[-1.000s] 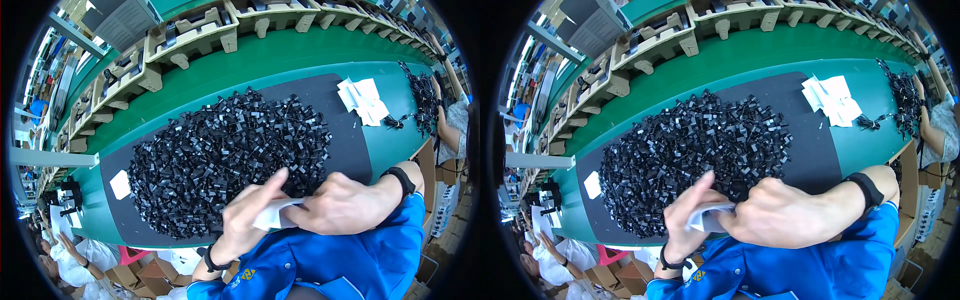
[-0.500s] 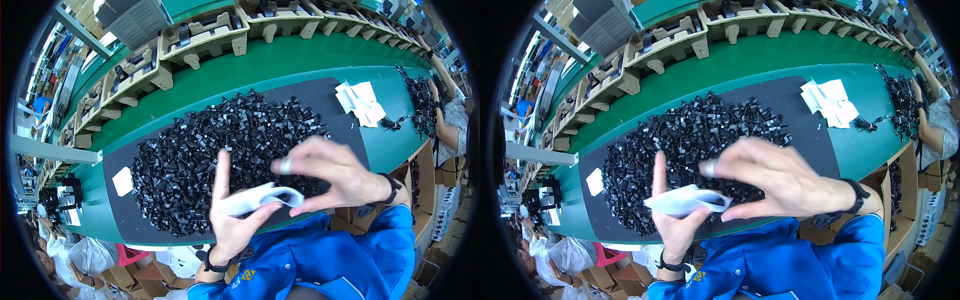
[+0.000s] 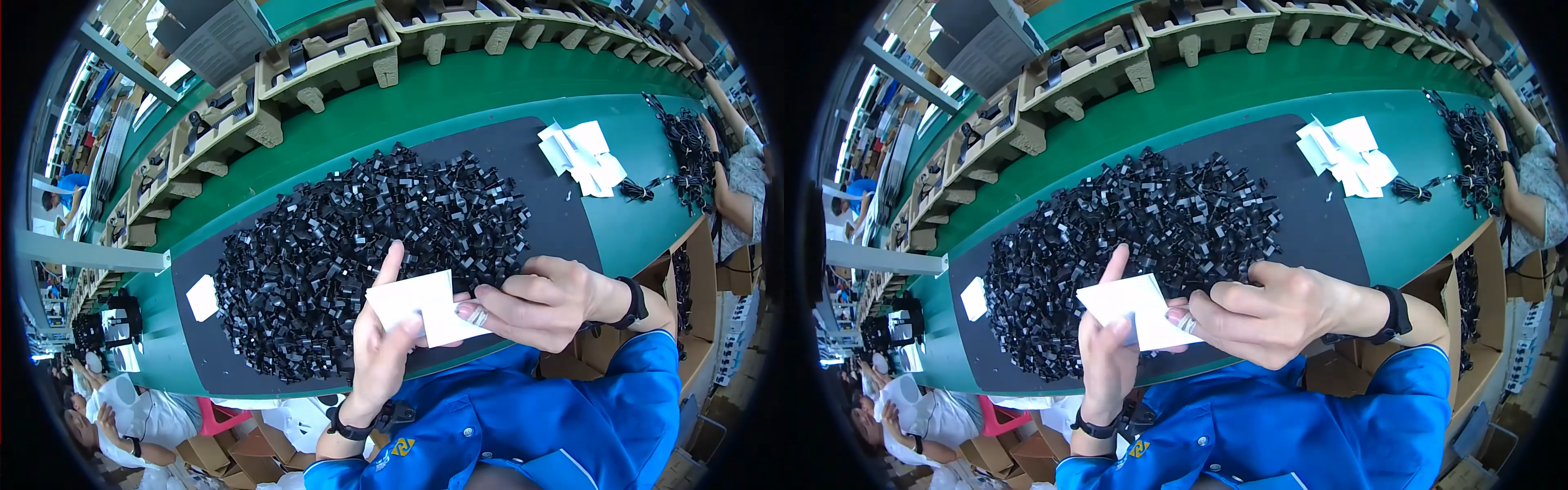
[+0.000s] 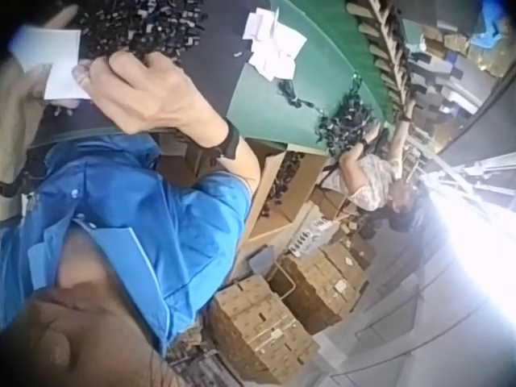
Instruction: The person picks up a small white paper and a black plastic component from a pile, wraps the paper around the component, and places it into a cardboard tray.
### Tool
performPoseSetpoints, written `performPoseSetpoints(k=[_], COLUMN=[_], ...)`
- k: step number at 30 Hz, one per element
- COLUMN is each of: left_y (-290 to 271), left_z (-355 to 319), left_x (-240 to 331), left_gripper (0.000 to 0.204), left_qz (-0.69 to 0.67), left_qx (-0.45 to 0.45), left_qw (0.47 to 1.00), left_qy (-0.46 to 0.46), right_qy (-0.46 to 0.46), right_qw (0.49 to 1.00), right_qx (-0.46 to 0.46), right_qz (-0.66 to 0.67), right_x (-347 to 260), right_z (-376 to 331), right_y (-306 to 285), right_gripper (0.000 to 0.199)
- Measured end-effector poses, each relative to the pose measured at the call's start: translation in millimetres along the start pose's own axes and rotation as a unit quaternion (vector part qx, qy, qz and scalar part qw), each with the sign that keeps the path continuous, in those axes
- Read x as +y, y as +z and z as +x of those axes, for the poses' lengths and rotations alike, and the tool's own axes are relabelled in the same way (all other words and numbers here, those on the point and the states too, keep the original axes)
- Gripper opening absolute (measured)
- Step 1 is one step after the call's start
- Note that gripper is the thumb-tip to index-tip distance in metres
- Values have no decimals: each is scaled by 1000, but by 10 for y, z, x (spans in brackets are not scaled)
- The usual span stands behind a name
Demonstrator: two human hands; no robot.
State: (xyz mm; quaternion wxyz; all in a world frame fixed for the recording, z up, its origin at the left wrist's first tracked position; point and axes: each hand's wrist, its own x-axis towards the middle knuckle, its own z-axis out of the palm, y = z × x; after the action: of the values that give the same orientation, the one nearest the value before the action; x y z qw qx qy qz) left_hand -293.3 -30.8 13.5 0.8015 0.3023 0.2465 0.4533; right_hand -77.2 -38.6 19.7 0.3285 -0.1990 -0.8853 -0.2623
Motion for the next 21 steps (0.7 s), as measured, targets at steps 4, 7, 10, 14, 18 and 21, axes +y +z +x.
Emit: performPoseSetpoints(k=[4, 7, 10, 14, 18, 21], left_y=[68, 64, 59, 143, 216, 456], left_z=[19, 3, 12, 37, 175, 250], left_x=[-8, -67, -189, -240, -206, -92], left_gripper=[88, 92, 89, 85, 66, 62], left_qz=[260, 282, 379, 408, 418, 382], left_qx=[-2, 4, -27, -64, -62, -95], left_qw=[965, 958, 920, 906, 906, 919], left_qy=[32, 44, 102, 99, 7, 21], right_qy=[66, 184, 340, 308, 321, 306], right_qw=[996, 968, 867, 818, 801, 804], right_qx=[-56, -82, -61, -154, -203, -160], right_qz=[12, 149, 360, 461, 463, 483], right_x=[-53, -3, 94, 263, 321, 528], right_z=[63, 34, -79, -177, -203, -192], right_y=[-133, -151, -174, -169, -234, -362], right_gripper=[22, 18, 18, 20, 13, 10])
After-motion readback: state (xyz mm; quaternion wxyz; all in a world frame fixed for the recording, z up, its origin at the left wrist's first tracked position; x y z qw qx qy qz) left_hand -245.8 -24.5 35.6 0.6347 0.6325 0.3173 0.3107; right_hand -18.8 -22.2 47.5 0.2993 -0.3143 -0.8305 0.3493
